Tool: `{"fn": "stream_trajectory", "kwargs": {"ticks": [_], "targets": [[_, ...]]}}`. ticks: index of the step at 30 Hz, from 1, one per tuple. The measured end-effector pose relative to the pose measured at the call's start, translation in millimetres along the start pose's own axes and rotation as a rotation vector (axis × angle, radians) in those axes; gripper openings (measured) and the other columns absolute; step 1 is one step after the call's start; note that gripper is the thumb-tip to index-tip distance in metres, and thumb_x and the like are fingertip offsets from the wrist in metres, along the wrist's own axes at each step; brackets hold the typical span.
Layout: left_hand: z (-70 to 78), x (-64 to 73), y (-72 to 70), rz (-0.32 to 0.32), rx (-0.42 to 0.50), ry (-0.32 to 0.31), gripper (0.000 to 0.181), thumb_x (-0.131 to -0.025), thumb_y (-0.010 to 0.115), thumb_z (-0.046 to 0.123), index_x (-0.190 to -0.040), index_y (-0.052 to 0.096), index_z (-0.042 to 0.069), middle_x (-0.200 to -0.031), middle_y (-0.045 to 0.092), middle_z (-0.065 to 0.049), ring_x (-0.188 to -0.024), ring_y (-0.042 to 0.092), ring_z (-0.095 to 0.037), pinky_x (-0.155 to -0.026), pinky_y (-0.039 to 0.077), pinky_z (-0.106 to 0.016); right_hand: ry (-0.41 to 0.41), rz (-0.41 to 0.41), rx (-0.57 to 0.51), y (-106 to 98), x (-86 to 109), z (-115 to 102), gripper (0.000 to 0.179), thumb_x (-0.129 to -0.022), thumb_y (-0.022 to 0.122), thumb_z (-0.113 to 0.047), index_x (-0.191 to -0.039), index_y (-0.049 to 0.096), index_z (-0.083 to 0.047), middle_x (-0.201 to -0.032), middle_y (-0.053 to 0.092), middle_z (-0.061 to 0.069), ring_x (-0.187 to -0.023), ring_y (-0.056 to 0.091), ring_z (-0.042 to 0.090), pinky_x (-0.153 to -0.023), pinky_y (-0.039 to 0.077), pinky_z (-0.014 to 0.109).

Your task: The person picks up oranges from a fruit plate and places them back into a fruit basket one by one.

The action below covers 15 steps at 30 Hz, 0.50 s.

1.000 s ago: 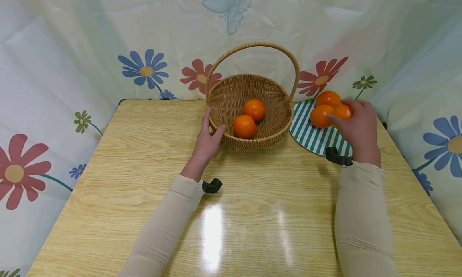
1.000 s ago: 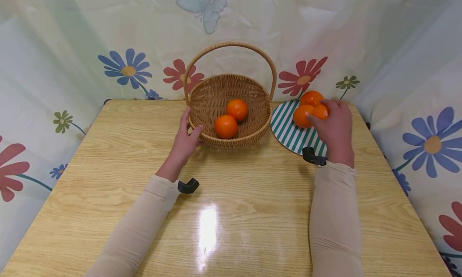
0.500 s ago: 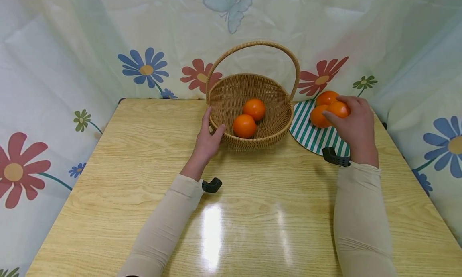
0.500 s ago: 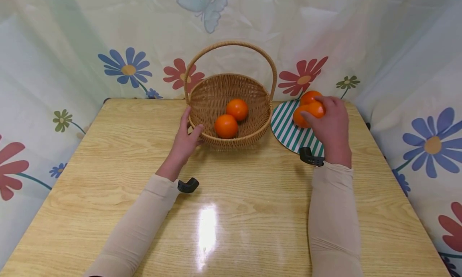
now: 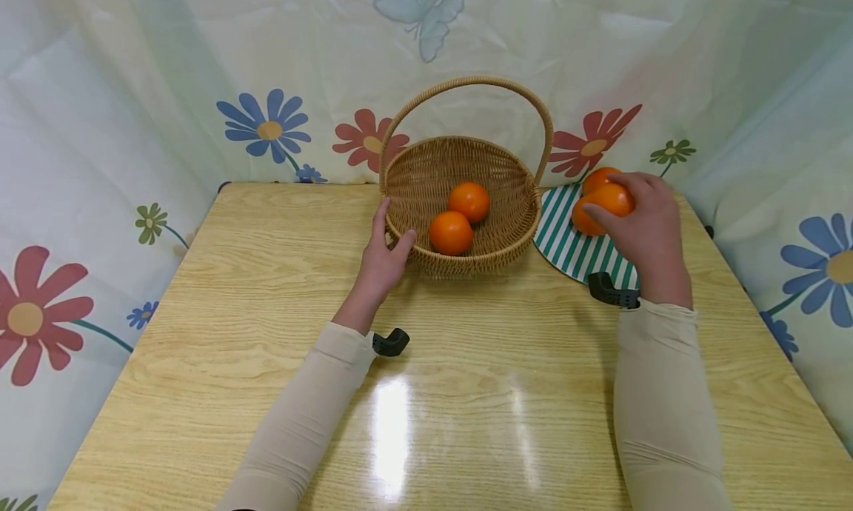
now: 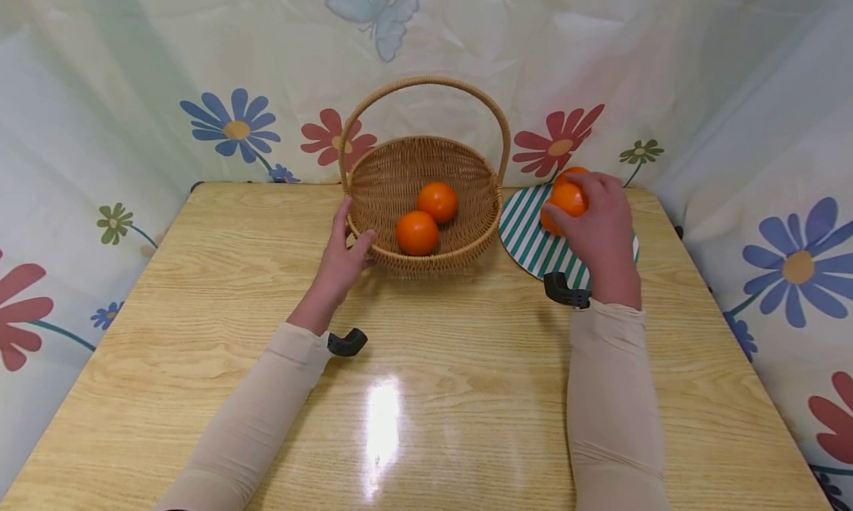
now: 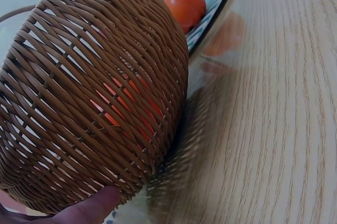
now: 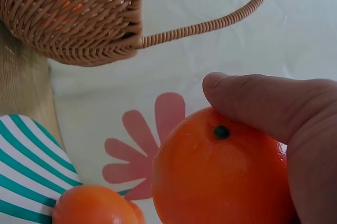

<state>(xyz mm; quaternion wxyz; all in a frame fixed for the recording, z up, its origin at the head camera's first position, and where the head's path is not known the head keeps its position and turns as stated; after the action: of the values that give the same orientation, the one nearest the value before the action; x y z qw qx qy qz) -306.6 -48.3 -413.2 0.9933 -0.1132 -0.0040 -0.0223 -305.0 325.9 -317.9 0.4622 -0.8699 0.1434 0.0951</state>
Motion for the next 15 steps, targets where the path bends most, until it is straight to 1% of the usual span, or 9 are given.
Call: {"fn": "stream_trajectory", "kwargs": {"ticks": [4,10,15], "targets": [[-0.5,-0.3,0.1,0.002,-0.004,0.005,0.071,-0.098,0.053,0.039,-0.153,0.009,0.045,-0.158,0.027,-0.015,-0.136,0.043,-0.034,-0.105,0.043,-0.049,-0.002,-0.004,0.000,1.0,0.2,-3.8,0.063,-0.090,0.065,-0.045,-0.142,0.050,-0.014,-0.147,0.040,0.018,-0.128,0.038,0.045,-0.096,0.040,0.065],[0.3,0.2,1.0,-0.005,-0.014,0.017,0.072,-0.098,0.053,0.040,-0.153,0.008,0.045,-0.159,0.026,-0.015,-0.136,0.045,-0.034,-0.103,0.045,-0.048,-0.011,0.003,0.005,0.1,1.7,-10.9,0.062,-0.090,0.066,-0.043,-0.142,0.050,-0.015,-0.148,0.039,0.017,-0.129,0.038,0.045,-0.097,0.040,0.066],[2.3,2.2,1.9,-0.011,-0.019,0.027,0.070,-0.097,0.052,0.042,-0.151,0.008,0.050,-0.160,0.023,-0.014,-0.136,0.045,-0.033,-0.104,0.045,-0.047,-0.028,0.009,0.002,0.4,2.7,-17.1,0.059,-0.090,0.067,-0.040,-0.141,0.051,-0.016,-0.148,0.039,0.016,-0.131,0.037,0.043,-0.097,0.041,0.065]]}}
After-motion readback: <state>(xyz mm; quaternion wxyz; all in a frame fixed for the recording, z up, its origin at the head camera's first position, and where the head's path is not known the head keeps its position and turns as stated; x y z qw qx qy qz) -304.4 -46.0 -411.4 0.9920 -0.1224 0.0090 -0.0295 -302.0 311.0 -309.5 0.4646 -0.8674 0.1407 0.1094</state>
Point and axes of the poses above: each hand's wrist, its own x-axis away from the middle knuckle, its own y-axis out of the palm, z = x × y, the point moved 7 cm from there along -x, towards the middle knuckle
